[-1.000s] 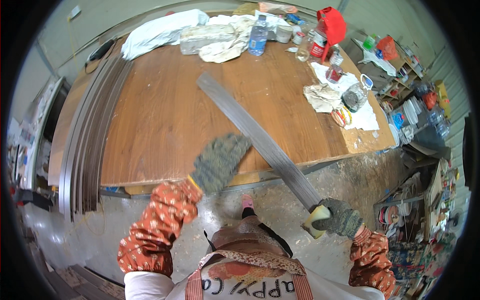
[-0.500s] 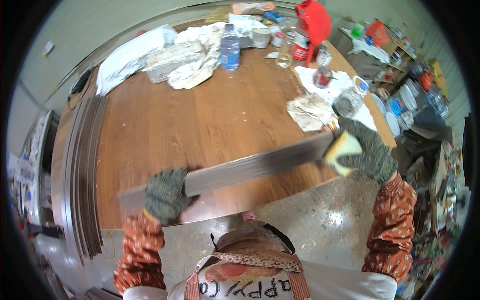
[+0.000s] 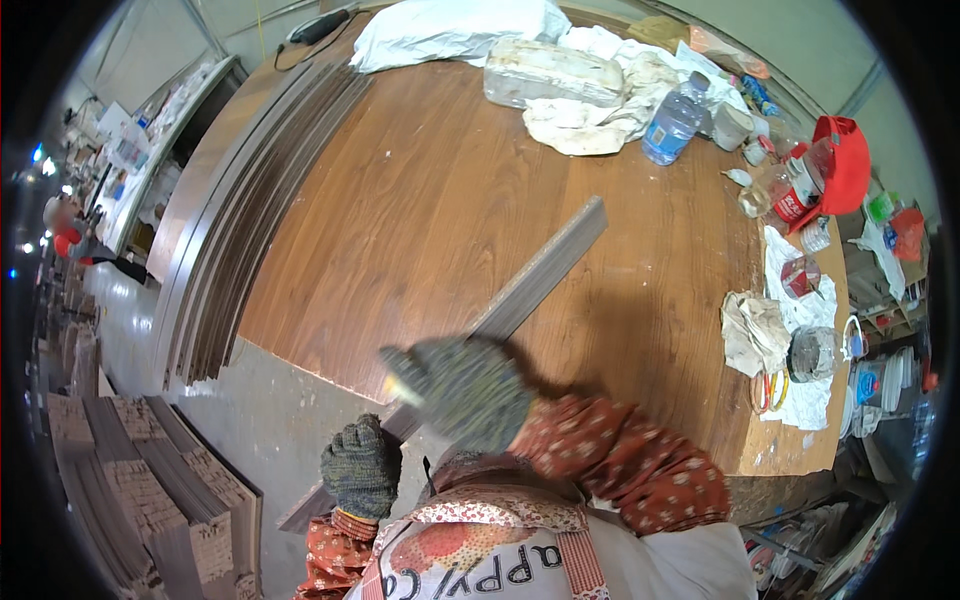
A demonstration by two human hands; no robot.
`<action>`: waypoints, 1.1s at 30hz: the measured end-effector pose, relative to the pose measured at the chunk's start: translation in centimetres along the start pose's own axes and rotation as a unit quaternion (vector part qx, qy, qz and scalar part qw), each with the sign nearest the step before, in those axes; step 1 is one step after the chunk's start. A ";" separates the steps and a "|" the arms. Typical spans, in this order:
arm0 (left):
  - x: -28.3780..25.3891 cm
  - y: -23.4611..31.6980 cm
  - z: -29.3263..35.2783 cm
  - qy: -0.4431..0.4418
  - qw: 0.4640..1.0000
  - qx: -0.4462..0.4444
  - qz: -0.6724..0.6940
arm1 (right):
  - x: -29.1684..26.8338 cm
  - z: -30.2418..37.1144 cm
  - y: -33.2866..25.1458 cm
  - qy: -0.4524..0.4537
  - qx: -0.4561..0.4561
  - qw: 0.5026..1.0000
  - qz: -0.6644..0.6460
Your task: The person wipes and rubs wooden planks using a sponge and a cloth, then stacks the planks together on the table by hand.
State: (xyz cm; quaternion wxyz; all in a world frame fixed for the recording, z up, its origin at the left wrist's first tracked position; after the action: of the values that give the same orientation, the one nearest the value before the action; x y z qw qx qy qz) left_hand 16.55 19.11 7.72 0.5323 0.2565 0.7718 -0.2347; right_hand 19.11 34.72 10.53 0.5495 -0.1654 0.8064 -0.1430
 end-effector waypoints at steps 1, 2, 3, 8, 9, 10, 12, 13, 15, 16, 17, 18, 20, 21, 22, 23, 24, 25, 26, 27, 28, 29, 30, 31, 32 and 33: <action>-0.1 -0.4 0.3 0.007 1.000 -0.005 0.017 | -1.0 0.3 2.1 0.078 -0.059 0.995 0.026; 0.1 -1.0 0.9 0.003 1.000 -0.013 0.011 | -2.1 0.6 4.9 0.156 -0.122 0.979 0.046; 0.6 -1.2 1.3 -0.005 1.000 -0.025 0.017 | -4.1 -0.3 7.9 0.121 -0.106 0.985 0.063; 1.5 -0.7 1.6 -0.011 0.999 -0.032 0.013 | -12.0 0.2 23.3 0.145 0.280 0.922 0.225; 1.7 -1.2 2.0 -0.015 0.999 -0.037 0.008 | -12.3 0.5 23.1 0.185 0.256 0.926 0.208; 2.0 -1.5 2.3 -0.020 0.999 -0.044 0.002 | -12.4 0.9 22.8 0.224 0.230 0.928 0.189; 1.8 -1.9 2.8 -0.032 0.998 -0.046 0.000 | -8.3 1.3 16.2 0.218 0.091 0.952 0.194; 1.5 -2.0 3.0 -0.017 0.999 -0.039 0.000 | -5.4 1.1 13.9 -0.006 0.178 0.984 -0.005; 1.2 -2.3 3.4 0.001 1.000 -0.022 0.011 | -4.4 0.8 6.3 -0.015 -0.043 0.999 0.021; 1.1 -2.4 3.8 0.005 1.000 -0.017 0.010 | -3.9 1.0 4.9 -0.002 -0.072 0.995 0.072; 1.2 -2.7 4.1 -0.010 1.000 -0.023 0.013 | -3.4 0.7 7.2 0.031 -0.047 0.997 0.059; 1.3 -3.1 4.4 -0.025 0.999 -0.030 0.016 | -3.2 0.0 10.2 0.063 -0.024 0.997 0.045; 1.7 -3.7 4.9 -0.070 0.995 -0.049 0.050 | -6.5 -1.6 15.9 0.020 0.135 0.984 0.116; 2.4 -3.4 5.1 -0.118 0.987 -0.062 0.094 | -8.5 -1.0 20.1 0.113 0.166 0.971 0.132; 2.9 -3.5 5.6 -0.165 0.974 -0.085 0.127 | -9.3 -0.5 23.8 0.205 0.186 0.951 0.136; 3.0 -3.4 5.7 -0.155 0.978 -0.065 0.121 | -10.8 -0.2 25.4 0.221 0.211 0.944 0.126; 2.7 -3.4 5.4 -0.154 0.979 -0.069 0.117 | -11.8 -0.1 26.2 0.237 0.236 0.935 0.114; 3.0 -3.4 5.3 -0.237 0.956 -0.104 0.136 | -12.1 -0.3 25.3 0.236 0.233 0.937 0.112; 3.3 -3.2 5.9 -0.321 0.924 -0.140 0.154 | -12.2 0.0 22.7 0.254 0.185 0.946 0.085; 3.3 -3.4 6.2 -0.328 0.924 -0.139 0.139 | -12.0 0.3 19.5 0.270 0.136 0.952 0.053; 3.0 -3.7 6.4 -0.329 0.922 -0.152 0.135 | -10.0 0.6 16.0 0.176 0.147 0.973 0.030; 2.8 -3.7 6.2 -0.350 0.914 -0.155 0.136 | -6.7 1.5 12.6 0.032 0.100 0.992 0.064; 2.9 -3.6 6.1 -0.370 0.906 -0.152 0.140 | -5.4 2.9 7.8 0.014 0.010 0.999 0.046; 2.6 -3.3 5.7 -0.357 0.908 -0.145 0.163 | -4.1 4.7 4.6 0.006 -0.068 0.998 -0.003; 2.7 -3.6 5.7 -0.356 0.908 -0.145 0.164 | -3.2 5.9 2.7 -0.003 -0.148 0.987 -0.056; 2.8 -4.1 5.8 -0.369 0.898 -0.153 0.185 | -2.5 5.8 4.1 -0.004 -0.149 0.987 -0.056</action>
State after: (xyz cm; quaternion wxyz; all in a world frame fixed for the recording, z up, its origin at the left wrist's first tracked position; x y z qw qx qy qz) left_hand 17.17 12.73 3.52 0.8456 0.2052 0.4848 -0.0885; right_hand 24.88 39.14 8.87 0.5127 -0.2907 0.8062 -0.0511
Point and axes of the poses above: each hand's wrist, its own z-axis away from the middle knuckle, its own x-axis out of the palm, y = z × x, the point moved 6 cm from there along -z, towards the middle knuckle, and after that the axes turned 8 degrees about y, right-handed, at the moved point
